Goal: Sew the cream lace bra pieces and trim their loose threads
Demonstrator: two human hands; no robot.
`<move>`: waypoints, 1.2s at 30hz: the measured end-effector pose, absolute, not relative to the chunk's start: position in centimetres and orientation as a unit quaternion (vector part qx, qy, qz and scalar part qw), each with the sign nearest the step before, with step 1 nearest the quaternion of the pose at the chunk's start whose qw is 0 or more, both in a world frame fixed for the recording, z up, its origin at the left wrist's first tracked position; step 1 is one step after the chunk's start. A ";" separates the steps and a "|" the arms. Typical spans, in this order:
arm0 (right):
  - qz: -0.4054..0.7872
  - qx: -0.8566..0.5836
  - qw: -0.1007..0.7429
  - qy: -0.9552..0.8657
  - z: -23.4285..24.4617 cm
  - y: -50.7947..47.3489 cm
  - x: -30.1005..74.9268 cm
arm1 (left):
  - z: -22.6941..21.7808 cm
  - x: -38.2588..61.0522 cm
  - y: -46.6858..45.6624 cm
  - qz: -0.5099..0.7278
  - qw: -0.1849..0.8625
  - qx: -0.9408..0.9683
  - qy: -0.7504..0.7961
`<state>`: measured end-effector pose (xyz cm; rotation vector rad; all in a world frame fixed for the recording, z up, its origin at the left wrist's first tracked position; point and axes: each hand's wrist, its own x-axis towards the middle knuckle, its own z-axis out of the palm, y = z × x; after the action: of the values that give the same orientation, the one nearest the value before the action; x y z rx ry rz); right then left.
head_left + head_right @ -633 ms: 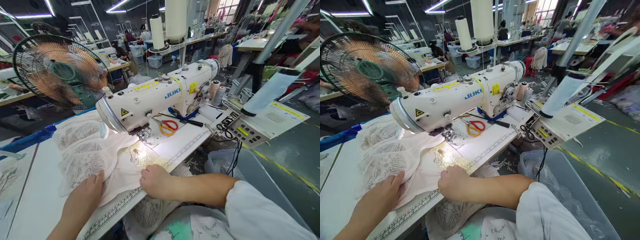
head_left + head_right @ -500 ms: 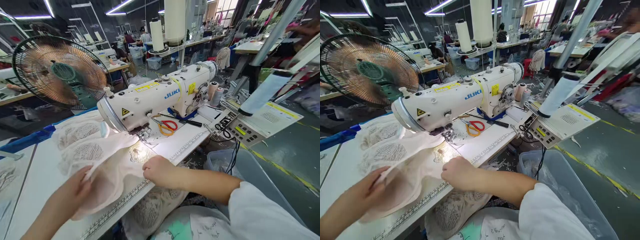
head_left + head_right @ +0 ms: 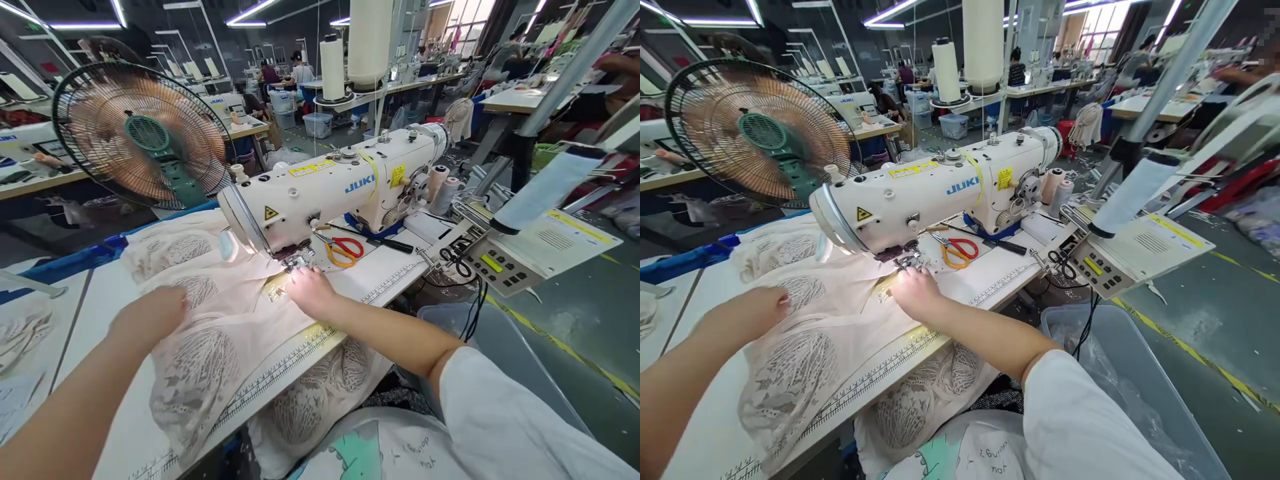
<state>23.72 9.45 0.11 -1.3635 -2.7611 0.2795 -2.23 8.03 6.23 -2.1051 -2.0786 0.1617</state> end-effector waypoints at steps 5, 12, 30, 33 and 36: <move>0.061 -0.499 0.094 -0.859 -1.9 7.5 22.3 | 2.9 4.9 9.8 0.025 0.013 -0.743 -0.669; 0.000 -0.414 0.171 -0.894 -5.6 5.6 21.0 | -0.6 7.4 14.4 0.000 -0.003 -0.685 -0.729; 0.105 -0.250 0.188 -0.944 -5.7 8.6 24.6 | -3.7 5.3 8.8 -0.085 -0.048 -0.860 -0.501; 0.116 -0.290 0.211 -0.926 -6.3 8.5 25.0 | -4.0 5.3 9.5 -0.092 -0.043 -0.856 -0.507; 0.121 -0.306 0.221 -0.918 -6.6 8.6 25.0 | -4.0 5.4 10.0 -0.088 -0.038 -0.852 -0.515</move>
<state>24.98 8.57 -6.55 -0.8451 -2.5378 0.3343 5.44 10.05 -4.02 -2.7423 -1.6570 -0.2843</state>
